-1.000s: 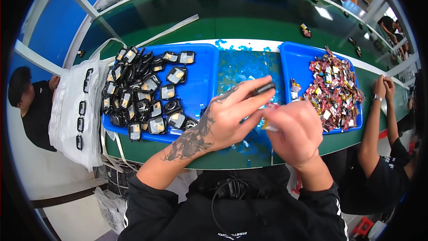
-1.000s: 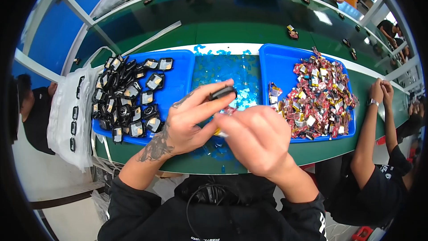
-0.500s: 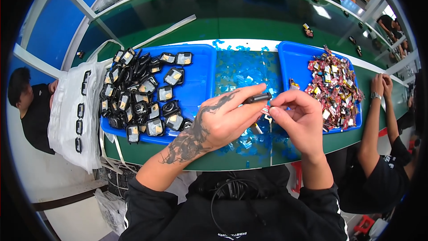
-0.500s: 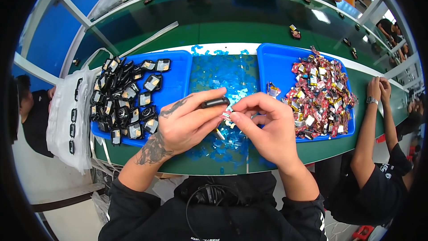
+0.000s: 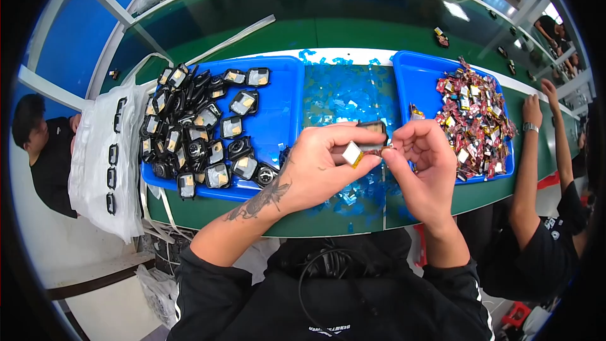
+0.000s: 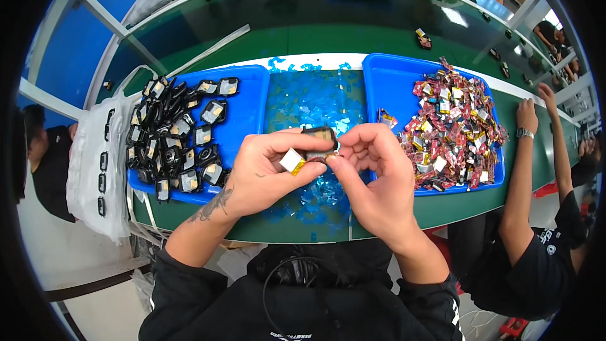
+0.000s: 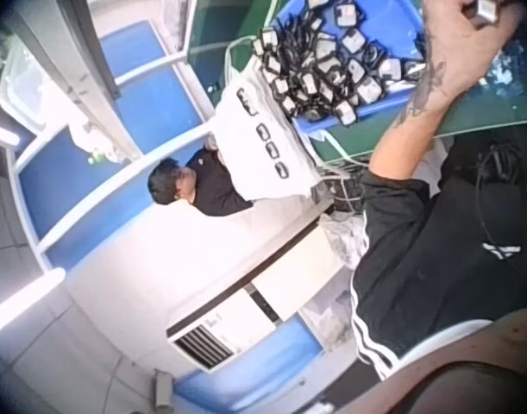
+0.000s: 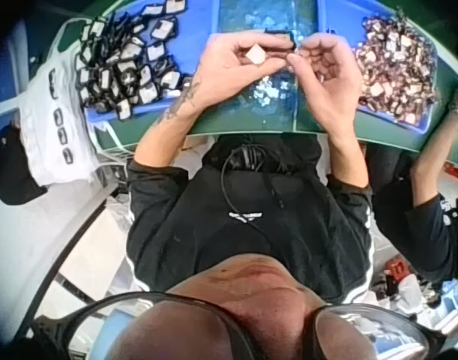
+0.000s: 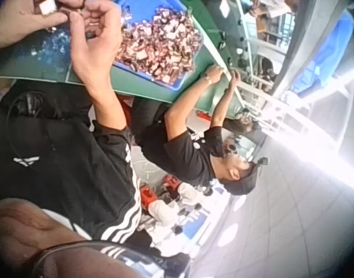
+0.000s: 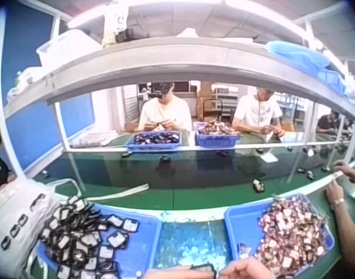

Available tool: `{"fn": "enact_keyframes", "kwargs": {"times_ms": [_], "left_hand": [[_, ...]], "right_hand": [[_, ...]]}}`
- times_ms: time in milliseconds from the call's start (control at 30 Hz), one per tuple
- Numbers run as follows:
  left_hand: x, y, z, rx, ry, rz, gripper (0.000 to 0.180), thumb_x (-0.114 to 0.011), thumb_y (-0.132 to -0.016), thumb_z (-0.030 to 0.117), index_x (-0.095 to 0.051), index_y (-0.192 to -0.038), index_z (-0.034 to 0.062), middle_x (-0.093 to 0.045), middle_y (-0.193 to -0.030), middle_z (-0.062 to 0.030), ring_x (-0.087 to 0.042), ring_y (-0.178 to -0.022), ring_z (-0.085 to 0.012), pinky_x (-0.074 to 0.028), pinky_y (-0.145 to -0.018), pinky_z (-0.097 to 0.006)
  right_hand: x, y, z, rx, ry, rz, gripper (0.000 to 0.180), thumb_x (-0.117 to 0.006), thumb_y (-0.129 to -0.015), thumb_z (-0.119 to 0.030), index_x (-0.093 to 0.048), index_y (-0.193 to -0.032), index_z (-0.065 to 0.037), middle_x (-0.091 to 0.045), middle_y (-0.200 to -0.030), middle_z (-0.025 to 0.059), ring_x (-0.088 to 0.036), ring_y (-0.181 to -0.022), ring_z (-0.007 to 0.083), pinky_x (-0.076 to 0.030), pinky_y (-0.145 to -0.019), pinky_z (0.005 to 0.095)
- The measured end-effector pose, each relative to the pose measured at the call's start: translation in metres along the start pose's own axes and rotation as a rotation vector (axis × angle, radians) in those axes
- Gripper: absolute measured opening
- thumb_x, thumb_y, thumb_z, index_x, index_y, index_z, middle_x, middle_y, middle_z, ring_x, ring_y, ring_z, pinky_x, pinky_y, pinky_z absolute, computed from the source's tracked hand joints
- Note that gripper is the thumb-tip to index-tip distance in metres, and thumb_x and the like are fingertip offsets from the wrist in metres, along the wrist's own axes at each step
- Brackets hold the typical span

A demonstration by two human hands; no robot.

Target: Assembling internal and decorative components into smartwatch housings on a factory assembly line.

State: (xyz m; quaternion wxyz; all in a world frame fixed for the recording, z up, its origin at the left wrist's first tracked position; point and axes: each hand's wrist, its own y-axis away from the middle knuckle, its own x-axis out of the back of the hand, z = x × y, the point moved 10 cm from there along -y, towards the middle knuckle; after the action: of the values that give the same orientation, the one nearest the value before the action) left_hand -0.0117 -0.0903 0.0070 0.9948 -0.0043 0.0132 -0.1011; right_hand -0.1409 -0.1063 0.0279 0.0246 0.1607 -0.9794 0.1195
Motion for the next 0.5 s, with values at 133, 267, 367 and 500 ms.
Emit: {"fn": "enact_keyframes", "kwargs": {"times_ms": [133,267,367,500], "left_hand": [[0.001,-0.001,0.001,-0.025,0.164,-0.004,0.04,-0.062,-0.087,-0.007,-0.057,-0.127,-0.0027,-0.062,-0.119,-0.0094,-0.06,-0.109,-0.0148,-0.05,-0.094,-0.029],[0.0,-0.002,0.002,-0.127,0.219,0.046,0.045,-0.058,-0.089,-0.006,-0.052,-0.133,0.0013,-0.063,-0.113,-0.008,-0.06,-0.096,-0.0071,-0.051,-0.079,-0.022],[0.0,-0.002,0.002,-0.117,0.253,0.099,0.047,-0.057,-0.088,-0.007,-0.048,-0.133,0.0027,-0.064,-0.112,-0.0088,-0.061,-0.091,-0.0054,-0.051,-0.073,-0.02],[0.0,0.0,-0.006,-0.047,0.256,0.089,0.046,-0.057,-0.088,-0.008,-0.048,-0.132,0.0033,-0.065,-0.112,-0.0103,-0.061,-0.088,-0.0051,-0.05,-0.068,-0.019]], "right_hand": [[0.007,0.003,0.008,0.0,0.006,0.122,0.026,-0.067,-0.084,0.006,-0.051,-0.103,-0.001,-0.059,-0.094,0.0042,-0.057,-0.082,0.0062,-0.046,-0.072,0.0191],[0.006,0.007,0.01,0.043,-0.009,0.187,0.025,-0.067,-0.084,0.007,-0.051,-0.101,-0.001,-0.06,-0.091,0.004,-0.056,-0.079,0.0061,-0.046,-0.071,0.0191],[0.009,0.008,0.005,0.136,0.129,0.223,0.027,-0.071,-0.082,0.005,-0.054,-0.102,-0.001,-0.059,-0.087,0.0032,-0.055,-0.074,0.0056,-0.044,-0.061,0.0178],[0.005,0.005,0.0,0.11,0.242,0.224,0.033,-0.071,-0.08,0.005,-0.055,-0.109,-0.001,-0.059,-0.091,0.0045,-0.055,-0.077,0.0077,-0.048,-0.063,0.0199]]}}
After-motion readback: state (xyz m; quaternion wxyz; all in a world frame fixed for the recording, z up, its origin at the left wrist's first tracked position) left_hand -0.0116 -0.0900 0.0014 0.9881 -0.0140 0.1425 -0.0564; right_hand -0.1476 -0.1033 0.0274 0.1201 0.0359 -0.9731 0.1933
